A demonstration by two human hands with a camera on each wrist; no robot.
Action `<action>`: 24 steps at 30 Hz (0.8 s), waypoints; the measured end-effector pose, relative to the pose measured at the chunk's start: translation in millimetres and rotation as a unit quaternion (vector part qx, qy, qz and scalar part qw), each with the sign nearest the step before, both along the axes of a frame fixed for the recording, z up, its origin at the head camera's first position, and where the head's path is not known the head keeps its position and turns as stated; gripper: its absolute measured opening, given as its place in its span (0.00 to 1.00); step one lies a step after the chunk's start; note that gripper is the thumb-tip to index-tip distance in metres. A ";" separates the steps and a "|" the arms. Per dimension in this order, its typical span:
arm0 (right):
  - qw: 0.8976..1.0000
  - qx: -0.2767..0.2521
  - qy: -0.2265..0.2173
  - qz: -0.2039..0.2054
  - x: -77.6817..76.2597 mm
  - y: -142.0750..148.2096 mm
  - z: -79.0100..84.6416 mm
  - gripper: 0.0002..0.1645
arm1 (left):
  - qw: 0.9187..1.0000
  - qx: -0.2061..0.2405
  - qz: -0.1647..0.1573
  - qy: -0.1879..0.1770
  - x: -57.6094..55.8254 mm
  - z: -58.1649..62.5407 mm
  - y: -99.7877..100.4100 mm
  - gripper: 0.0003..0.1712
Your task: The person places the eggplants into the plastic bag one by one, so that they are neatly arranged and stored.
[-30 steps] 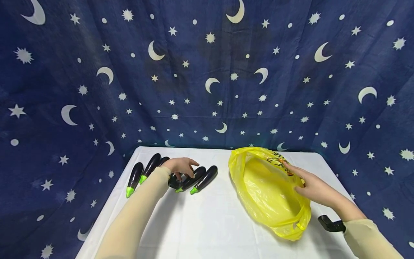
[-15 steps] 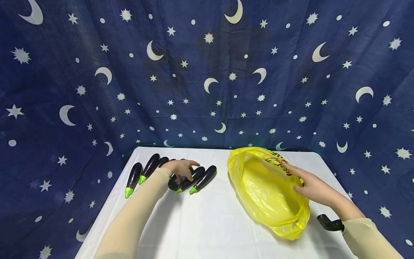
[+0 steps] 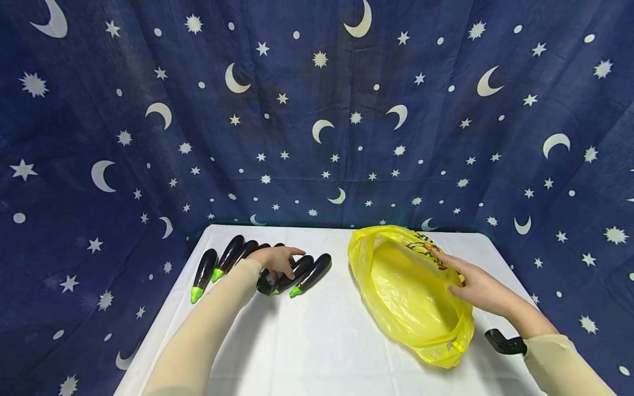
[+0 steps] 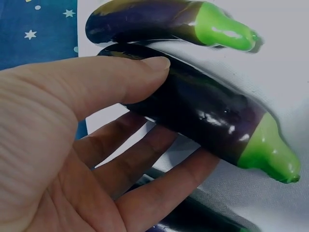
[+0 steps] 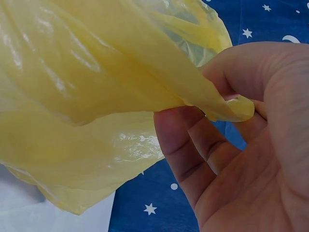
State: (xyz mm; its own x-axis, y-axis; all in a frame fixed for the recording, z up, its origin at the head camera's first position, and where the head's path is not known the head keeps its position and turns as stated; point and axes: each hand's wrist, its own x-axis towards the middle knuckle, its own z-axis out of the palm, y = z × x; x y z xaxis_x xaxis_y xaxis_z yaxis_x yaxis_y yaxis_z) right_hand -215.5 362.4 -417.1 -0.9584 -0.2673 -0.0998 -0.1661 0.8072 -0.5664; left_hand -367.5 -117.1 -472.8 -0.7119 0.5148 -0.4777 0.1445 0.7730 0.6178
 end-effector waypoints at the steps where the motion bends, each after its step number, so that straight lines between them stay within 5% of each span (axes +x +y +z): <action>1: 1.000 -0.001 -0.001 -0.001 0.0 0.1 -0.1 0.53 | 1.000 -0.001 0.000 0.000 0.3 0.1 0.3 0.49; 24: 1.000 0.002 0.009 0.000 2.0 1.9 -0.9 0.52 | 1.000 0.001 -0.012 -0.005 -0.6 5.9 -3.5 0.48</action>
State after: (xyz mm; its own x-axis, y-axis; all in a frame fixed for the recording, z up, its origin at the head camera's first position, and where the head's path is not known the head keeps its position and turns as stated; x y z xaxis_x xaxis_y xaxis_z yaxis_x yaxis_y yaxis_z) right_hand -213.6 364.3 -418.0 -0.9599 -0.2675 -0.0842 -0.1762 0.8089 -0.5609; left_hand -368.1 -120.7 -466.9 -0.6938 0.5332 -0.4841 0.1566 0.7679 0.6212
